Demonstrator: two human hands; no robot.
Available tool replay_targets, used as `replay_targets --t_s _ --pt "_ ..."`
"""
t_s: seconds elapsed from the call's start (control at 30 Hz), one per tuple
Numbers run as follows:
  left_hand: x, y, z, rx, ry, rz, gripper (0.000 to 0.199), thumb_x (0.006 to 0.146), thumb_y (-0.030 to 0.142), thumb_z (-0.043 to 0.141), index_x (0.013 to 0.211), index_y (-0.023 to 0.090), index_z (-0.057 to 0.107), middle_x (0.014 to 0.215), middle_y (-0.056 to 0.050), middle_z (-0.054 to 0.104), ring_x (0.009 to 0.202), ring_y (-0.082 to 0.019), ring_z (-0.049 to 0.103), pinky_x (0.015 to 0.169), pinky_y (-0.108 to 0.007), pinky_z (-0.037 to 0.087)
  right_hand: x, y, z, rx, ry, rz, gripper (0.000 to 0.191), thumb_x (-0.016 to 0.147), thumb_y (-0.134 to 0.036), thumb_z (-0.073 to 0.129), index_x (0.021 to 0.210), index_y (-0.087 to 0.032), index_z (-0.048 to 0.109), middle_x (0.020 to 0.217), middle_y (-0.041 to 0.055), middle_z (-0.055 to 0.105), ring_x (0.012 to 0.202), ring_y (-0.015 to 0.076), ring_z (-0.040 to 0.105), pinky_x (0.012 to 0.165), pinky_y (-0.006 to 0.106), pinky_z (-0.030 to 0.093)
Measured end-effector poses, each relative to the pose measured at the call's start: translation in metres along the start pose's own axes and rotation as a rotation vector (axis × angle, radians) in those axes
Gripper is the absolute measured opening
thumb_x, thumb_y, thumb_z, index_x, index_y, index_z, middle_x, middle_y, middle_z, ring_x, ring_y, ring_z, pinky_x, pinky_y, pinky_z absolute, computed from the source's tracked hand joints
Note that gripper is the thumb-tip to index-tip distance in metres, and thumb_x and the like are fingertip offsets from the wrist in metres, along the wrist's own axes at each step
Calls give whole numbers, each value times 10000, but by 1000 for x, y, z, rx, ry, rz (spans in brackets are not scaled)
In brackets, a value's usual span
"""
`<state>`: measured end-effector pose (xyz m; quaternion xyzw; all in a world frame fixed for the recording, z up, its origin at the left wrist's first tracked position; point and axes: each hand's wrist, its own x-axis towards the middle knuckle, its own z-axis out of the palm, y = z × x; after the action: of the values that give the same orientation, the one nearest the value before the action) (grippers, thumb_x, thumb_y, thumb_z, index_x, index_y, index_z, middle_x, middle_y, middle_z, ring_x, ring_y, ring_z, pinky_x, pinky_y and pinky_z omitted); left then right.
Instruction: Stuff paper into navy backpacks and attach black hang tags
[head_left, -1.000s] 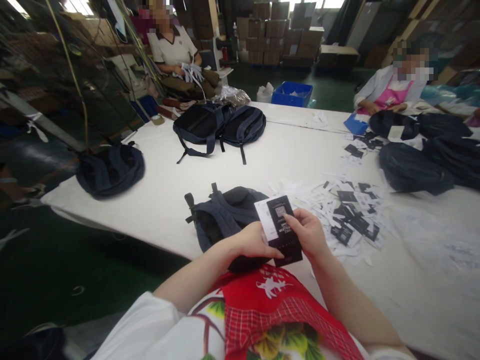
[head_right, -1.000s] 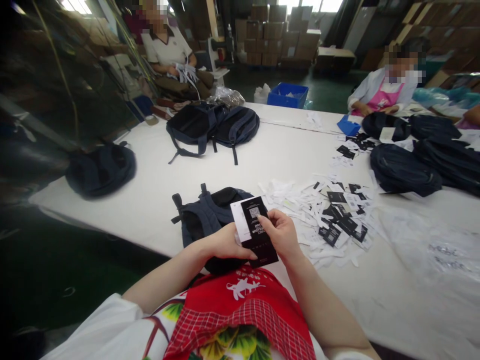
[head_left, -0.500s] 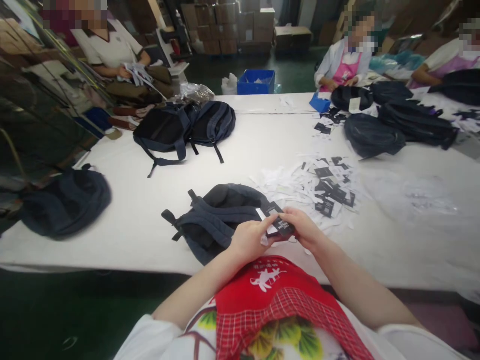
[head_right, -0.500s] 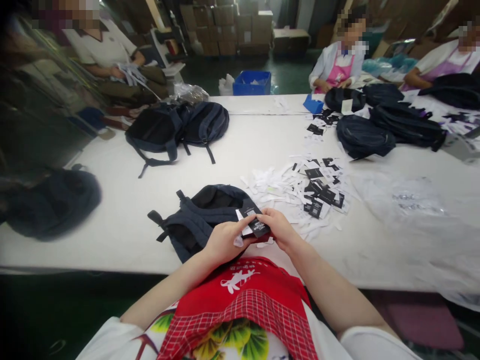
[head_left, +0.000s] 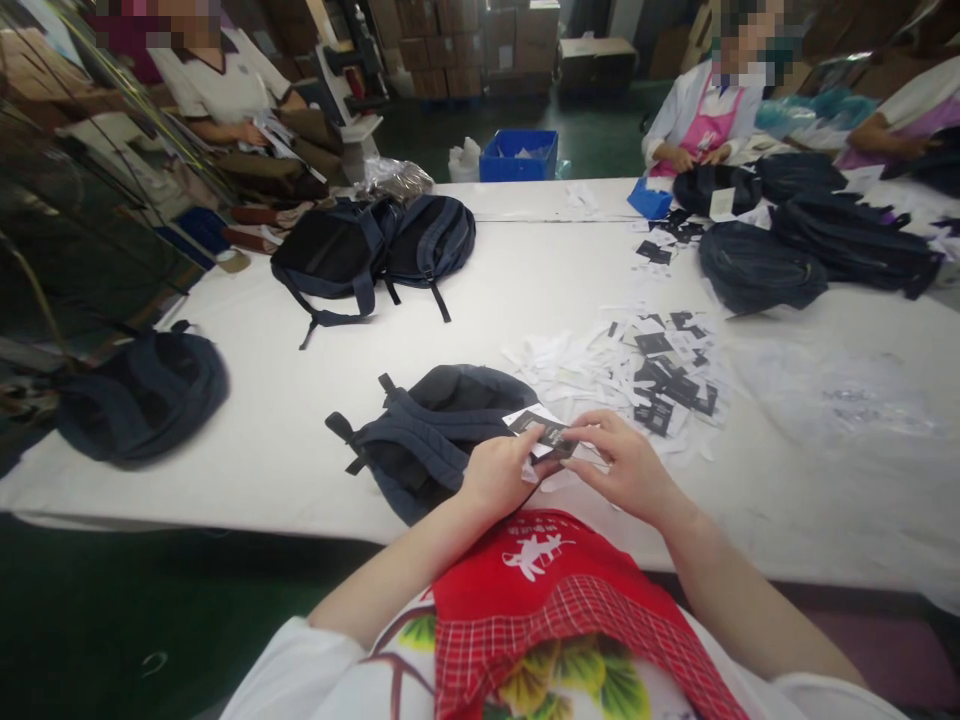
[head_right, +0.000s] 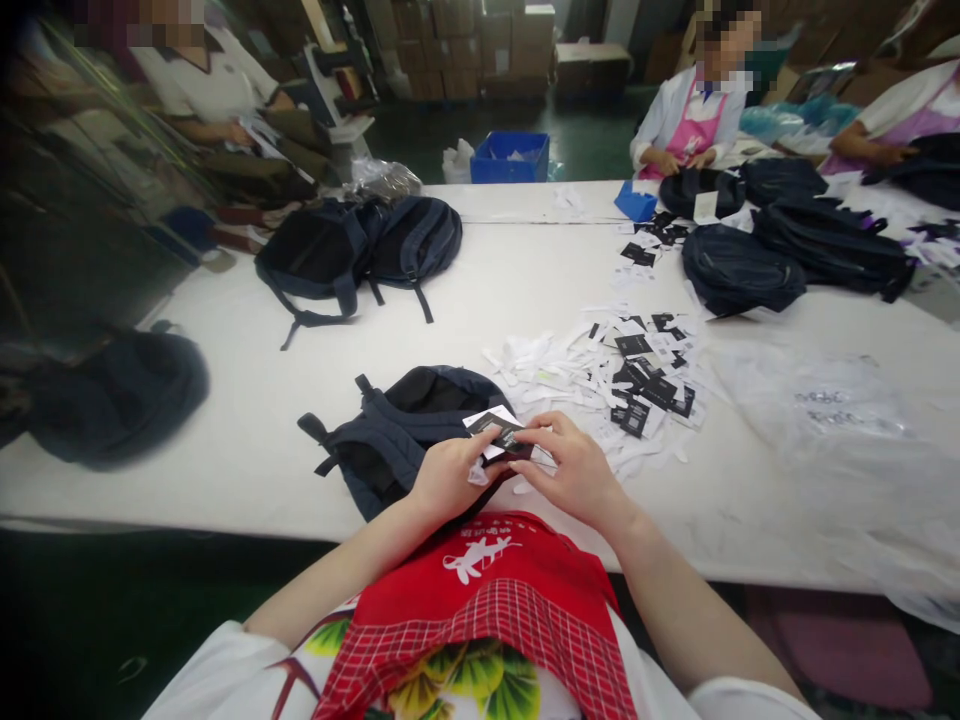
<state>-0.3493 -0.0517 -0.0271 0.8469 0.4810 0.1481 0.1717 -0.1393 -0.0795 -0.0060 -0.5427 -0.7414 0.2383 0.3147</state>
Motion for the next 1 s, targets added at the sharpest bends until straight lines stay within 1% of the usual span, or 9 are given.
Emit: replay_targets --t_s 0.1,0.27,0.43,0.53,0.63,0.77,0.83,0.93,1.0 --pt "-1 -2 2 8 1 43 483 886 545 551 1227 207 600 973 -78 760 853 -231 716 753 -315 536 6 -1 -3 -40 -48 -72 130 870 -253 616 956 -256 713 1062 59 643 884 172 630 803 312 506" --pt "-4 -6 0 -11 -62 132 517 848 517 616 1276 229 576 950 -59 759 830 -225 708 735 -309 524 16 -2 -13 -43 -257 -94 72 828 -175 648 771 -218 653 818 -1 654 756 137 622 698 258 457" --pt "-3 -8 3 -55 -74 171 419 877 513 580 1202 258 651 958 -58 759 842 -209 707 741 -296 511 17 -9 -22 -41 -375 -131 78 822 -167 661 759 -213 652 816 -4 639 747 129 609 681 246 433" --pt "-1 -6 5 -68 -59 155 407 884 510 572 1183 252 670 940 -60 762 822 -205 708 730 -294 509 12 -15 -21 -29 -388 -185 77 836 -188 658 770 -223 675 845 4 636 768 128 614 695 239 446" --pt "0 -6 3 -113 -34 134 383 869 502 602 1141 250 697 939 -58 766 816 -206 711 731 -292 510 5 -16 -21 -141 -371 -217 116 862 -195 623 771 -235 683 859 4 642 739 122 615 677 238 451" --pt "-1 -8 -1 -205 43 94 330 865 457 628 1096 243 727 913 -60 771 782 -196 712 726 -280 513 -4 -6 -34 -275 -184 -169 81 888 -261 596 926 -225 658 1029 51 667 877 165 651 766 269 490" --pt "-1 -10 -1 -234 69 81 334 868 447 628 1100 230 729 909 -71 771 764 -194 712 722 -280 518 -8 2 -42 -331 -101 -95 175 868 -312 622 1014 -216 633 1075 71 676 944 201 655 798 300 501" --pt "-2 -11 2 -265 81 75 333 862 439 637 1101 228 731 918 -79 770 766 -196 714 740 -288 530 -14 9 -50 -346 -121 41 175 866 -370 621 977 -238 652 932 36 719 761 186 662 670 298 499" --pt "-2 -12 3 -281 74 70 330 857 430 646 1109 235 728 919 -76 771 776 -201 717 762 -298 537 -16 11 -49 -284 -158 87 178 874 -388 611 968 -245 661 866 19 718 609 149 606 586 286 470"
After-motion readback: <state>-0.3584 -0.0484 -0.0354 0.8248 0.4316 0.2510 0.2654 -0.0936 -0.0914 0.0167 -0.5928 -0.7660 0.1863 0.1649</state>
